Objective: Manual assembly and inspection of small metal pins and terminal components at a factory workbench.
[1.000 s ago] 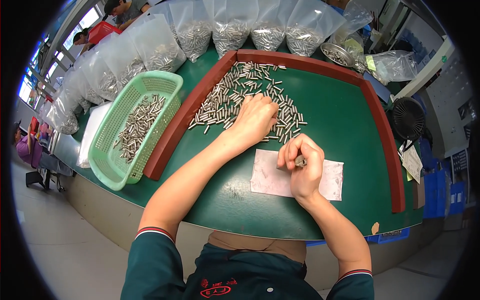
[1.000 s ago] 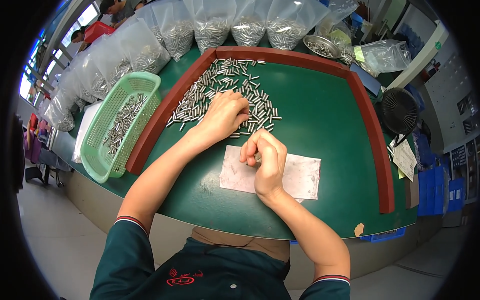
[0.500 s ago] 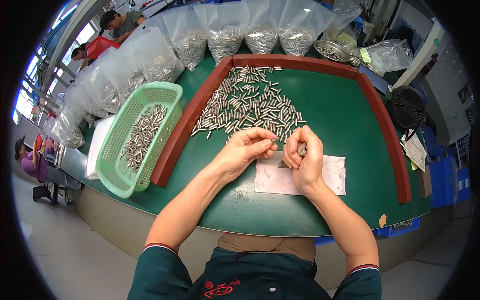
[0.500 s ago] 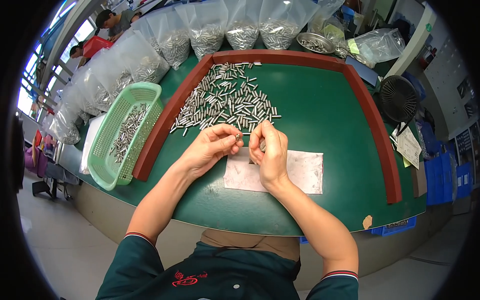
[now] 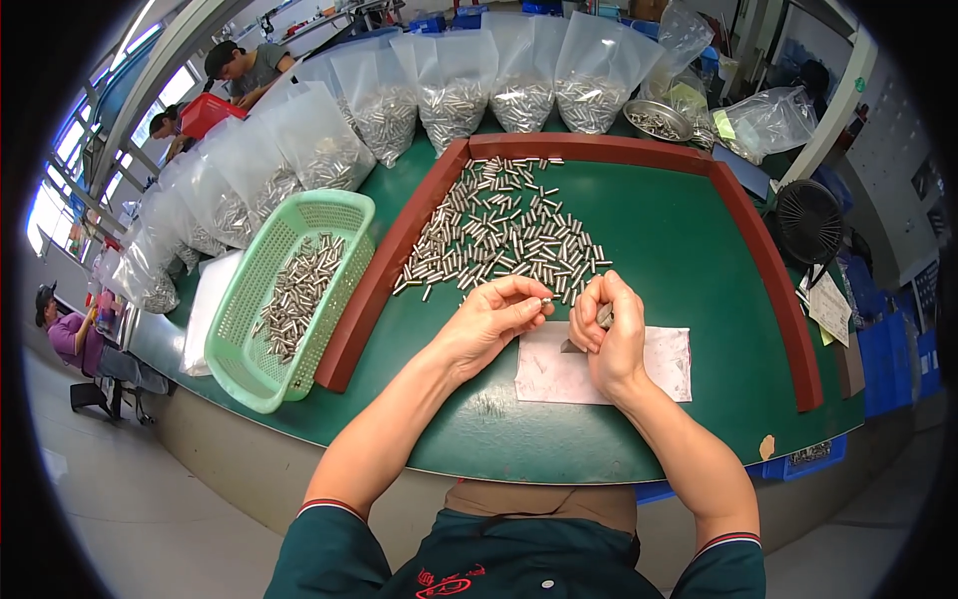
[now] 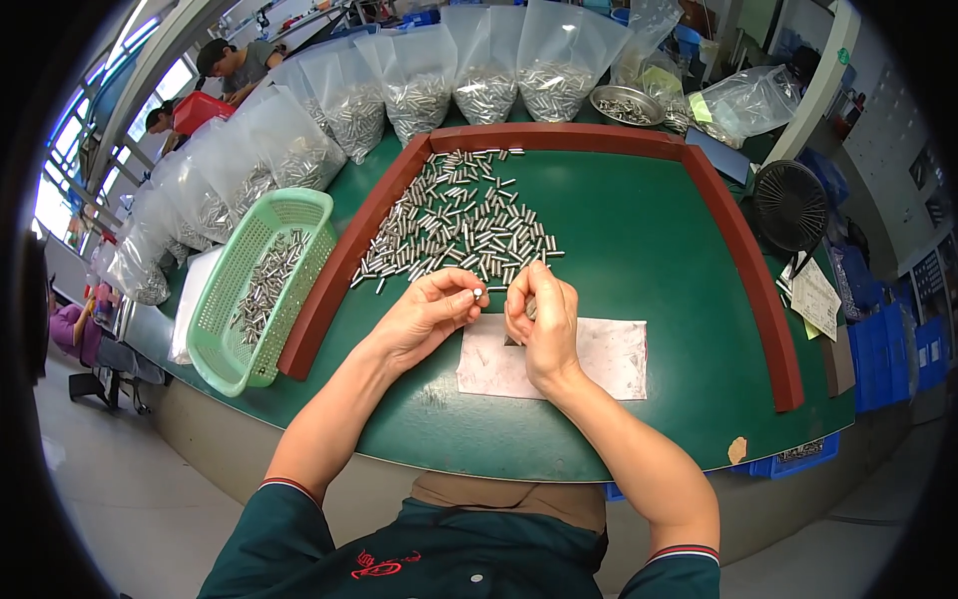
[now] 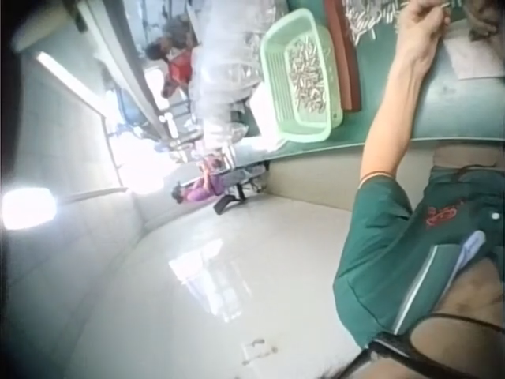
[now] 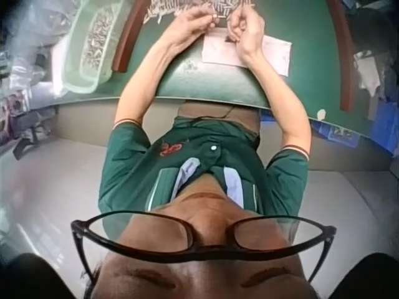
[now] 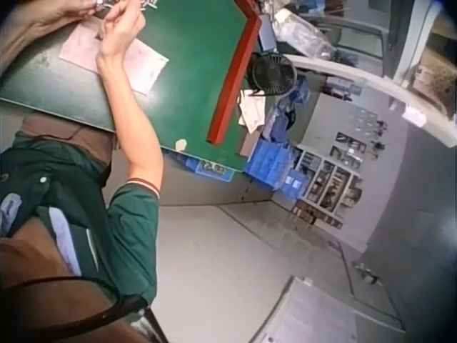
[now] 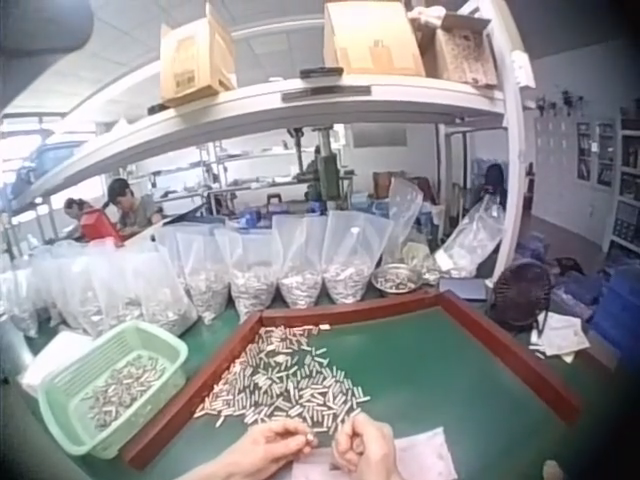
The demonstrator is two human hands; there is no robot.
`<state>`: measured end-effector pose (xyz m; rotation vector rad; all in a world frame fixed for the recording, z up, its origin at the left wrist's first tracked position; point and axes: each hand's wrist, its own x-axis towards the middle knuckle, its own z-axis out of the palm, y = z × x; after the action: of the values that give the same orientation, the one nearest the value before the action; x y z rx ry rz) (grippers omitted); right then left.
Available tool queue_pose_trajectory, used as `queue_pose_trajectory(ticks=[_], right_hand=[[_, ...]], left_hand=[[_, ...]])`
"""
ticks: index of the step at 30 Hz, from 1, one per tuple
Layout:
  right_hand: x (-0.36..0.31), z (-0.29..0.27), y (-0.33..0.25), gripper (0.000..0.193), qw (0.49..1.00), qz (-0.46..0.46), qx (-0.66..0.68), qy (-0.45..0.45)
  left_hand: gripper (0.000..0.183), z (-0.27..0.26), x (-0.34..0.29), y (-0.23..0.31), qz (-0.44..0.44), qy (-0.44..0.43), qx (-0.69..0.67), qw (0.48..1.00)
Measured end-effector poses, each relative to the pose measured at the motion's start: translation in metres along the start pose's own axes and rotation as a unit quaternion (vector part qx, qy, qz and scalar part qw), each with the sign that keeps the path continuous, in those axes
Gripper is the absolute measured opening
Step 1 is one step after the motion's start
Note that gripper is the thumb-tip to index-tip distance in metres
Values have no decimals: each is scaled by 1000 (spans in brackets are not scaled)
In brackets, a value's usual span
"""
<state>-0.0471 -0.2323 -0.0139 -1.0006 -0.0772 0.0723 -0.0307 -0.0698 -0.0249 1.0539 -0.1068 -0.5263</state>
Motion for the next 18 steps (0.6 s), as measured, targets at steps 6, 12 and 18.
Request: queue_pose_trajectory(ticks=[6, 12, 18], right_hand=[[1, 0, -1, 40, 1000, 3, 3, 3], [1, -1, -1, 40, 1000, 5, -6, -2], [1, 0, -2, 40, 1000, 10, -3, -2]], left_hand=[[21, 1, 1, 3, -19, -3, -27, 999], [25, -2, 1, 4, -51, -2, -60, 997], [23, 6, -1, 9, -46, 33, -67, 996]])
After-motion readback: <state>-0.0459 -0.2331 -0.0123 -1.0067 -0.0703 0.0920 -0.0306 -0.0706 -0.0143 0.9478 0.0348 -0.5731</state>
